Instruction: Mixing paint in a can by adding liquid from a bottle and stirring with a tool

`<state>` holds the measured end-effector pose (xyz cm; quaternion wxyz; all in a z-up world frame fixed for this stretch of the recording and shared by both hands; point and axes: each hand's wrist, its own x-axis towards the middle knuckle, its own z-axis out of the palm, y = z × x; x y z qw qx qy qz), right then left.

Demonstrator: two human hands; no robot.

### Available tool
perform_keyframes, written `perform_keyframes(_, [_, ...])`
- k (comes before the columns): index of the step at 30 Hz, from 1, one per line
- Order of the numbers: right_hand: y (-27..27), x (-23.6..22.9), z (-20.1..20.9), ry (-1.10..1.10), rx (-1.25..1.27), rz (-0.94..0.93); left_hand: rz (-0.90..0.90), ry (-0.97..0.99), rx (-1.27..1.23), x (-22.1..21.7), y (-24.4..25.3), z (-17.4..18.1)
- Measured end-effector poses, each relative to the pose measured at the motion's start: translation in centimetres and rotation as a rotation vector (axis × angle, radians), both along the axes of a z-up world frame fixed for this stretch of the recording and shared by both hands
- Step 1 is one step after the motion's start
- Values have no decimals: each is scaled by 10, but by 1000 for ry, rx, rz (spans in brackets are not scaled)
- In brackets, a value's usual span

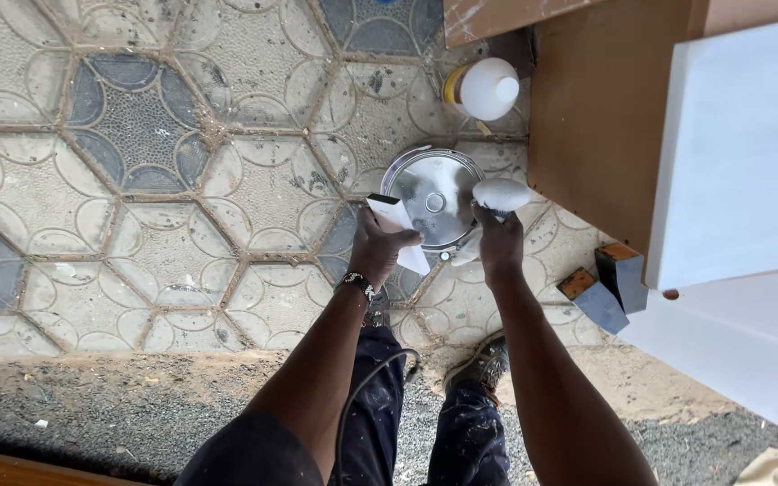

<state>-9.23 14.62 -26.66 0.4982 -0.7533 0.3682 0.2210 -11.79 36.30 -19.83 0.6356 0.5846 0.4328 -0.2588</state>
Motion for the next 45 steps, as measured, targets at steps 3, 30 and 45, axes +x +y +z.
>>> perform_keyframes(3, [-17, -16, 2, -5, -51, 11, -36, -1, -19, -2, -11, 1])
perform_keyframes(30, [-168, -151, 85, 44, -292, -89, -438, 109, 56, -81, -161, 100])
perform_keyframes(45, [-351, -254, 69, 56, -226, -370, -569, 100, 54, -131, -329, 127])
